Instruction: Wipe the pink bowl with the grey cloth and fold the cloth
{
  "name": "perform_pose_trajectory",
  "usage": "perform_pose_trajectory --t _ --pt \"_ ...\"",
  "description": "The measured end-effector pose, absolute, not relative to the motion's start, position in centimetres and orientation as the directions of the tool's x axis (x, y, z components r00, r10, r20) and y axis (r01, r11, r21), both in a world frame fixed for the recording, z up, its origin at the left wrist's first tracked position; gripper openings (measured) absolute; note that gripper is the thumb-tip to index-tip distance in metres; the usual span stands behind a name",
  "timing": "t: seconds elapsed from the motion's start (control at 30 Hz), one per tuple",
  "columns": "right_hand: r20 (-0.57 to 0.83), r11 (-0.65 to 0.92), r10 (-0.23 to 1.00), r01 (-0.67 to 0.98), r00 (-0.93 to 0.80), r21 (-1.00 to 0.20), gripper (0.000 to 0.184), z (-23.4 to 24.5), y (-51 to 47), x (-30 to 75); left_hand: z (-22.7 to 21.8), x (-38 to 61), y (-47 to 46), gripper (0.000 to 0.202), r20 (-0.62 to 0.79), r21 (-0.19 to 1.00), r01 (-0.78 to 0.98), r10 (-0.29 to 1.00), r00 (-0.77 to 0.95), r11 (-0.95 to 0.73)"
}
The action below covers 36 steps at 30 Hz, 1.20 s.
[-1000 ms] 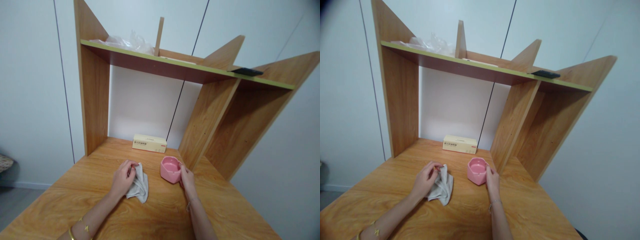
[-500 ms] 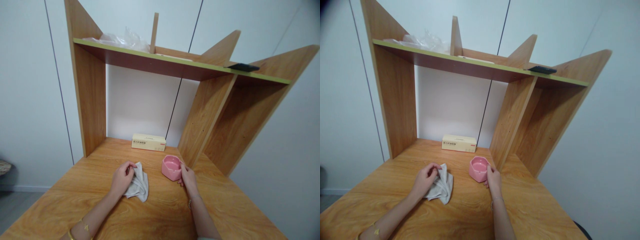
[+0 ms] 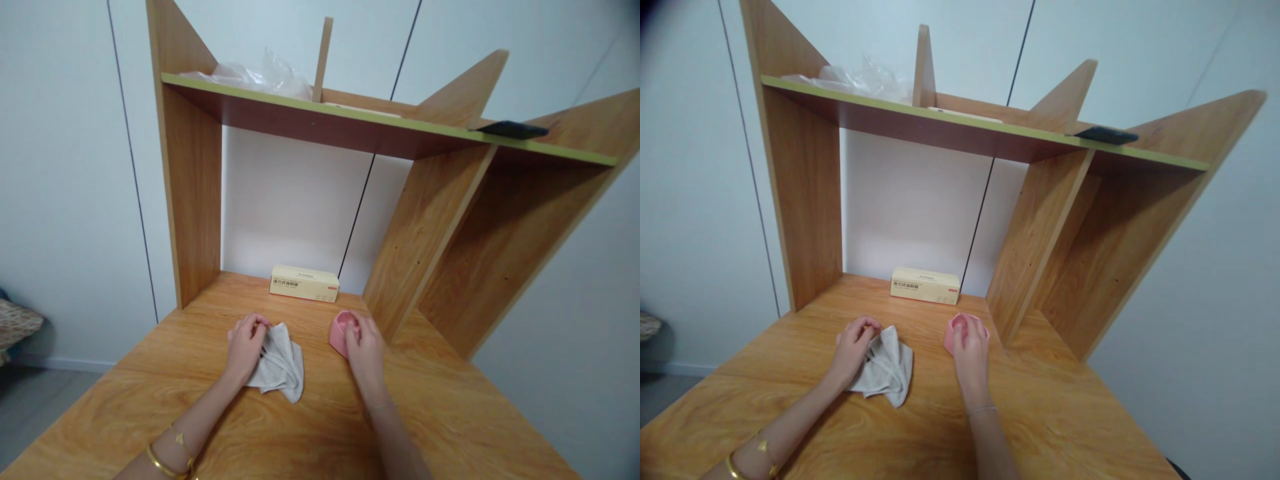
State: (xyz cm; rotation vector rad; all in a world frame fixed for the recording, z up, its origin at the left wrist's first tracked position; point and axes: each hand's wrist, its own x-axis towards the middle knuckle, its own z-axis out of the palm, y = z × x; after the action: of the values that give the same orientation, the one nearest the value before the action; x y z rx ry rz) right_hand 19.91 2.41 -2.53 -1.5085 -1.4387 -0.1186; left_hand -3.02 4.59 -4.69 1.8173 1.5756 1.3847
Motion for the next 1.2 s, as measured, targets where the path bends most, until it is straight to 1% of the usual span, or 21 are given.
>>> perform_pose_trajectory --t 0.03,0.07,0.1,0.17,0.23,0.33,0.47,0.57,0.67,0.73,0.8,0.87,0.9,0.97,1.03,1.07,1.13,1.2 --pt "0.698 0.253 0.685 0.83 0.21 -0.497 0.032 -2.4 2.1 18.6 -4.7 -3.0 4.6 0.023 0.387 0.782 0.567 0.915 -0.117 -0.259" --pt "0.712 0.284 0.687 0.846 0.148 -0.45 0.03 -2.3 1.7 17.4 -4.7 -3.0 4.7 0.023 0.346 0.78 0.589 0.93 -0.125 -0.211" --pt "0.715 0.319 0.691 0.844 0.104 -0.431 0.03 -2.4 1.4 16.3 -4.6 -3.0 4.7 0.023 0.31 0.78 0.601 0.942 -0.128 -0.175" --pt "0.693 0.389 0.721 0.821 0.011 -0.418 0.028 -2.7 1.0 14.5 -4.6 -3.0 4.7 0.024 0.268 0.78 0.609 0.956 -0.119 -0.143" --pt "0.637 0.437 0.765 0.803 -0.095 -0.406 0.026 -3.2 0.7 13.3 -4.6 -3.1 4.7 0.024 0.261 0.779 0.61 0.96 -0.107 -0.144" --pt "0.547 0.454 0.816 0.795 -0.189 -0.401 0.024 -3.9 0.6 12.6 -4.6 -3.3 4.8 0.023 0.275 0.788 0.597 0.954 -0.124 -0.15" --pt "0.492 0.458 0.841 0.778 -0.223 -0.43 0.024 -4.1 0.5 12.4 -4.9 -3.5 5.0 0.022 0.298 0.868 0.453 0.943 -0.146 -0.204" --pt "0.472 0.454 0.85 0.781 -0.236 -0.428 0.023 -4.1 0.3 12.2 -5.0 -3.0 5.0 0.027 0.308 0.899 0.359 0.944 -0.114 -0.25" --pt "0.47 0.427 0.858 0.797 -0.207 -0.428 0.023 -3.9 0.2 12.0 -4.8 -2.3 4.7 0.026 0.305 0.948 0.114 0.95 -0.066 -0.296" --pt "0.47 0.387 0.867 0.817 -0.164 -0.428 0.024 -3.8 0.1 12.0 -4.6 -2.0 4.3 0.025 0.315 0.947 -0.059 0.949 -0.036 -0.316" --pt "0.478 0.345 0.87 0.841 -0.12 -0.416 0.028 -3.8 0.0 11.9 -4.3 -1.9 3.9 0.025 0.335 0.929 -0.165 0.942 -0.001 -0.331" --pt "0.495 0.32 0.864 0.862 -0.094 -0.394 0.034 -3.7 -0.1 11.9 -4.1 -1.9 3.6 0.026 0.356 0.913 -0.234 0.933 0.052 -0.335" --pt "0.506 0.31 0.858 0.871 -0.083 -0.382 0.034 -3.6 -0.1 12.0 -4.1 -1.9 3.5 0.026 0.365 0.908 -0.251 0.928 0.077 -0.337" --pt "0.526 0.299 0.848 0.879 -0.065 -0.372 0.024 -3.4 0.1 12.2 -4.2 -2.0 3.5 0.027 0.384 0.904 -0.248 0.916 0.112 -0.348" --pt "0.535 0.292 0.844 0.867 -0.035 -0.403 0.009 -3.0 0.3 12.7 -4.4 -2.1 3.7 0.026 0.405 0.902 -0.211 0.908 0.105 -0.377" --pt "0.533 0.285 0.846 0.849 -0.006 -0.444 0.008 -2.7 0.4 13.1 -4.5 -2.2 3.9 0.026 0.416 0.9 -0.185 0.905 0.087 -0.395" --pt "0.507 0.271 0.859 0.775 0.074 -0.571 0.01 -2.0 0.6 14.2 -4.8 -2.5 4.3 0.023 0.44 0.894 -0.115 0.897 0.041 -0.433" --pt "0.461 0.271 0.875 0.638 0.149 -0.721 0.011 -1.0 0.6 15.5 -5.0 -2.7 4.7 0.02 0.465 0.885 -0.036 0.885 0.015 -0.464"
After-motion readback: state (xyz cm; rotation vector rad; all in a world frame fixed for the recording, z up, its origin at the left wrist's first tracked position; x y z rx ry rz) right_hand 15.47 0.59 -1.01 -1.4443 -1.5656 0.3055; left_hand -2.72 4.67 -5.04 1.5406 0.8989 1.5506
